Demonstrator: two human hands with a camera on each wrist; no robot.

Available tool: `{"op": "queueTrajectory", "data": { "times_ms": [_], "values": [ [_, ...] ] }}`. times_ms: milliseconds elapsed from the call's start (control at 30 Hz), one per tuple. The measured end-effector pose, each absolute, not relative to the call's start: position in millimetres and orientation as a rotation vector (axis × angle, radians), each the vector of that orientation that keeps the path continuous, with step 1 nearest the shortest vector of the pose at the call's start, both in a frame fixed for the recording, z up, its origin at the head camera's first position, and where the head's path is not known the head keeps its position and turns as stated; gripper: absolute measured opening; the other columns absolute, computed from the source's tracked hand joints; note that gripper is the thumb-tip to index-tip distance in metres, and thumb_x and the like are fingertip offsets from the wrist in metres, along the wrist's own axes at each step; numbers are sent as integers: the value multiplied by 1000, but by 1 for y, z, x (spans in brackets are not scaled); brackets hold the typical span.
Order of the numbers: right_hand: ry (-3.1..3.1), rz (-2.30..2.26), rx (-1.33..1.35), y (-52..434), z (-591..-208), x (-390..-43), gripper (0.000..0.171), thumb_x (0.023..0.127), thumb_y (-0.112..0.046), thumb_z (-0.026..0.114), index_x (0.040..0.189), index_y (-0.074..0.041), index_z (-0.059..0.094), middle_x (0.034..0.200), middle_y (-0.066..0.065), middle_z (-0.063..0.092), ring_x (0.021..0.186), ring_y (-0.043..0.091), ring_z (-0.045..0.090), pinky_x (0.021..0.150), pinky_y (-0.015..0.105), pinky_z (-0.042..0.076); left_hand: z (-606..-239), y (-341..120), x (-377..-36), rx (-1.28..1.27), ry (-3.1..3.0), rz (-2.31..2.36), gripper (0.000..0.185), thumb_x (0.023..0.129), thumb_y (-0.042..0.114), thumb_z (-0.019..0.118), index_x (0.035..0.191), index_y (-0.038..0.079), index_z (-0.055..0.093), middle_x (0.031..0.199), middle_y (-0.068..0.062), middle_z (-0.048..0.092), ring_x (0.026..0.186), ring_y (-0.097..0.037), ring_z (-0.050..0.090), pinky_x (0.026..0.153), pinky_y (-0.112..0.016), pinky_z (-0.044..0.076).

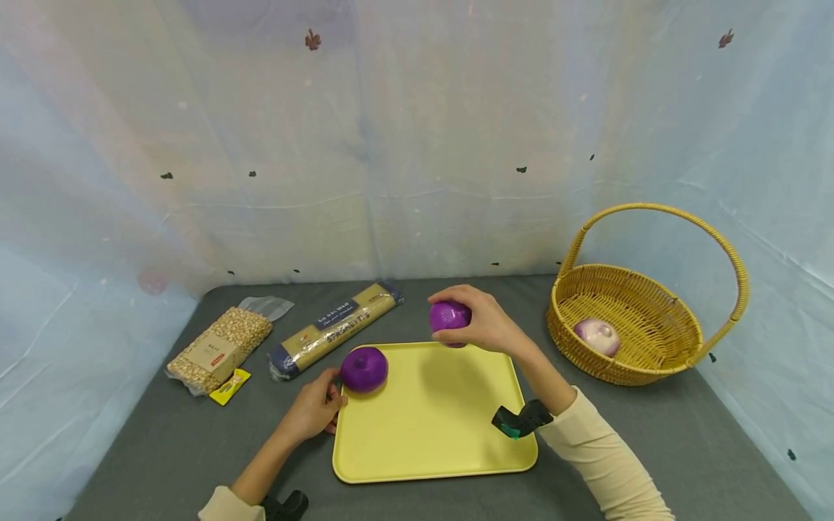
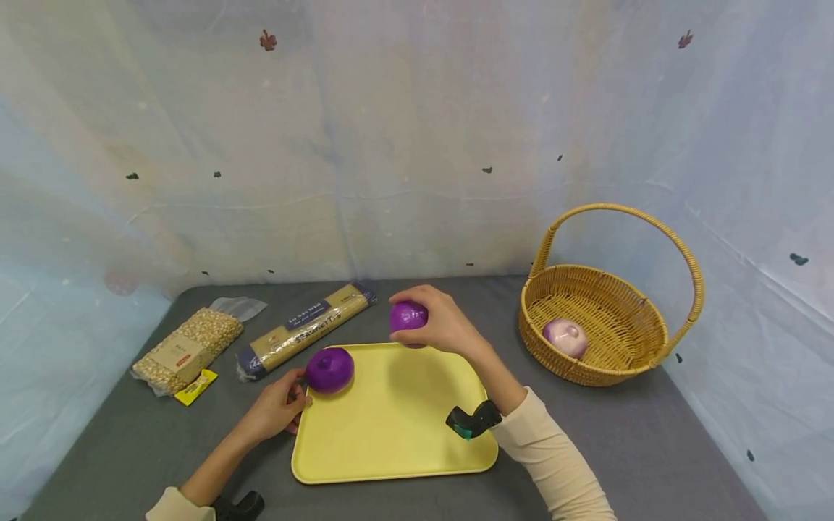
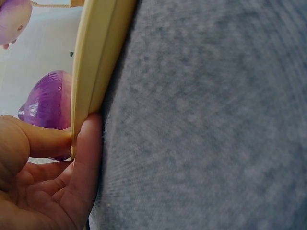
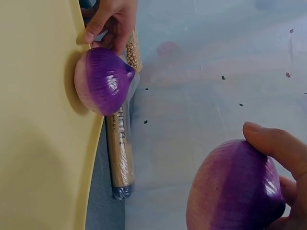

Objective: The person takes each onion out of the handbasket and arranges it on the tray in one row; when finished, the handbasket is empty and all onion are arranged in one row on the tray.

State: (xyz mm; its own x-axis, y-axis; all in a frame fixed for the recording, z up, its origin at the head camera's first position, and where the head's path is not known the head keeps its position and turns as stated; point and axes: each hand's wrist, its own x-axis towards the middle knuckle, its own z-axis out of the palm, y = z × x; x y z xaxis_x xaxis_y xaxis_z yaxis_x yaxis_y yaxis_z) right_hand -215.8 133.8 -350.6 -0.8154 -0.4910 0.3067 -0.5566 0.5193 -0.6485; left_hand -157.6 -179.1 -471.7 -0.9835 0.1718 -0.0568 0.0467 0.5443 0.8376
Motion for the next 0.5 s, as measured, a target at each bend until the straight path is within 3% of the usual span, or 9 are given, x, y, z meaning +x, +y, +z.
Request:
{"op": "queueTrajectory", "data": {
  "times_ms": [500],
  "values": [
    [-2672, 1223, 973, 122, -365, -215, 50, 72, -27, 80, 119, -19, 62, 119, 3, 56, 104, 21, 54, 77, 32, 55, -472, -179, -157, 185, 2637, 1432, 44, 87, -3, 59, 128, -6, 43, 73, -7, 49, 48, -15, 53, 37, -27, 50]
  ]
}}
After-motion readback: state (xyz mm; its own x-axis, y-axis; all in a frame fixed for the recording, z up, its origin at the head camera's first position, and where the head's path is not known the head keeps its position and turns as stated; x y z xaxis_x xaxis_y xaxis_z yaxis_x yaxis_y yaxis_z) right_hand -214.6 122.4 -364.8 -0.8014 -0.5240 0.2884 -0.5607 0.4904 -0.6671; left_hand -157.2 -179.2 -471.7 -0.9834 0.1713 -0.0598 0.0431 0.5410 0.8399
